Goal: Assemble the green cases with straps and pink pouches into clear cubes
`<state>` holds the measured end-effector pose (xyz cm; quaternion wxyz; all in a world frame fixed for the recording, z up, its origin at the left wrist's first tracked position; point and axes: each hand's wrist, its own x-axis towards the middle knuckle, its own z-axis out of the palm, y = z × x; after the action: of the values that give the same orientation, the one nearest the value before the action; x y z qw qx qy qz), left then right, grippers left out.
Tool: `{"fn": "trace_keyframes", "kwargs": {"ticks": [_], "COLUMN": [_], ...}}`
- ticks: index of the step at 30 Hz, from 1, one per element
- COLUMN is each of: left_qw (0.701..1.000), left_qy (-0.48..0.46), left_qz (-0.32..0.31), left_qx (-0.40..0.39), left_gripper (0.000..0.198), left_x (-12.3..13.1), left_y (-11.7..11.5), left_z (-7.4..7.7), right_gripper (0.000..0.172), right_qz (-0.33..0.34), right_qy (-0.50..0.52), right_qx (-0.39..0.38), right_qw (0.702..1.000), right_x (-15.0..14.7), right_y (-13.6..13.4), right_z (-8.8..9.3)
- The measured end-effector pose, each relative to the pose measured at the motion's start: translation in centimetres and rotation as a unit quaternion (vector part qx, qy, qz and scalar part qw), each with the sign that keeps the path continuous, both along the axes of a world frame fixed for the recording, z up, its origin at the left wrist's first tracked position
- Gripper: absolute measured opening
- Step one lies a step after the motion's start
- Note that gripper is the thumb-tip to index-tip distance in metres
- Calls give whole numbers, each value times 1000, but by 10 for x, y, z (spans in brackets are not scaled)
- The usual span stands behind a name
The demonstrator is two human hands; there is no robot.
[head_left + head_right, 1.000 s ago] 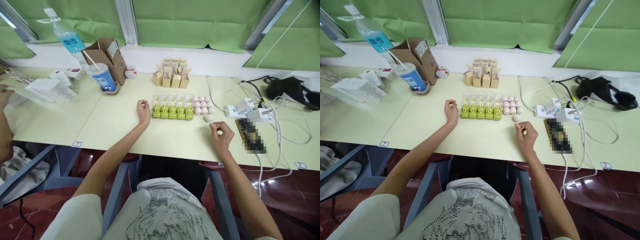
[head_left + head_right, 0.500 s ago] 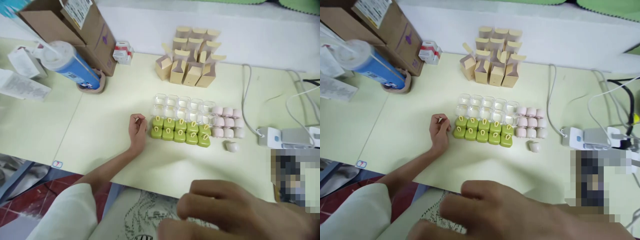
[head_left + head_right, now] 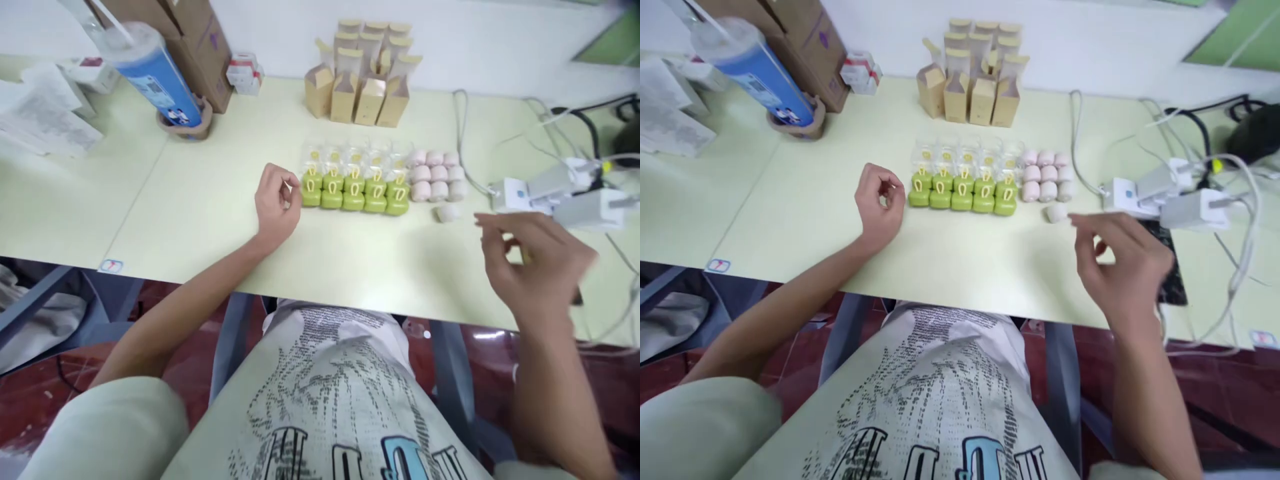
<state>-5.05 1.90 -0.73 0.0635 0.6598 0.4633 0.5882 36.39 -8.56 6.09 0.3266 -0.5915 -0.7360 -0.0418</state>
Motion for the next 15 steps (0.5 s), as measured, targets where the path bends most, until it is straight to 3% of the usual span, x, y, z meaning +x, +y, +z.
{"fn": "trace_keyframes", "kwargs": {"ticks": [3,8,12,15], "left_qw": [992,948,914,913], "left_qy": [120,313,398,400], "left_qz": [-17,34,44,61], "left_qx": [31,55,64,58], "left_gripper": [13,19,22,17], "left_x": [4,7,6,3], "left_y": [-2,-9,-16,-18], "left_z": [-1,0,12,18], "right_gripper": [38,54,56,47], "right_qz": [-27,-73,-78,-92], "right_qy": [-30,-97,-127,-124], "right_qx": [-50,-130,-99,-71], "right_qw": [998,984,984,985], "right_x": [8,0,-16,-23], "right_y": [23,31,27,30], "right_z": [-7,-29,-41,-47]}}
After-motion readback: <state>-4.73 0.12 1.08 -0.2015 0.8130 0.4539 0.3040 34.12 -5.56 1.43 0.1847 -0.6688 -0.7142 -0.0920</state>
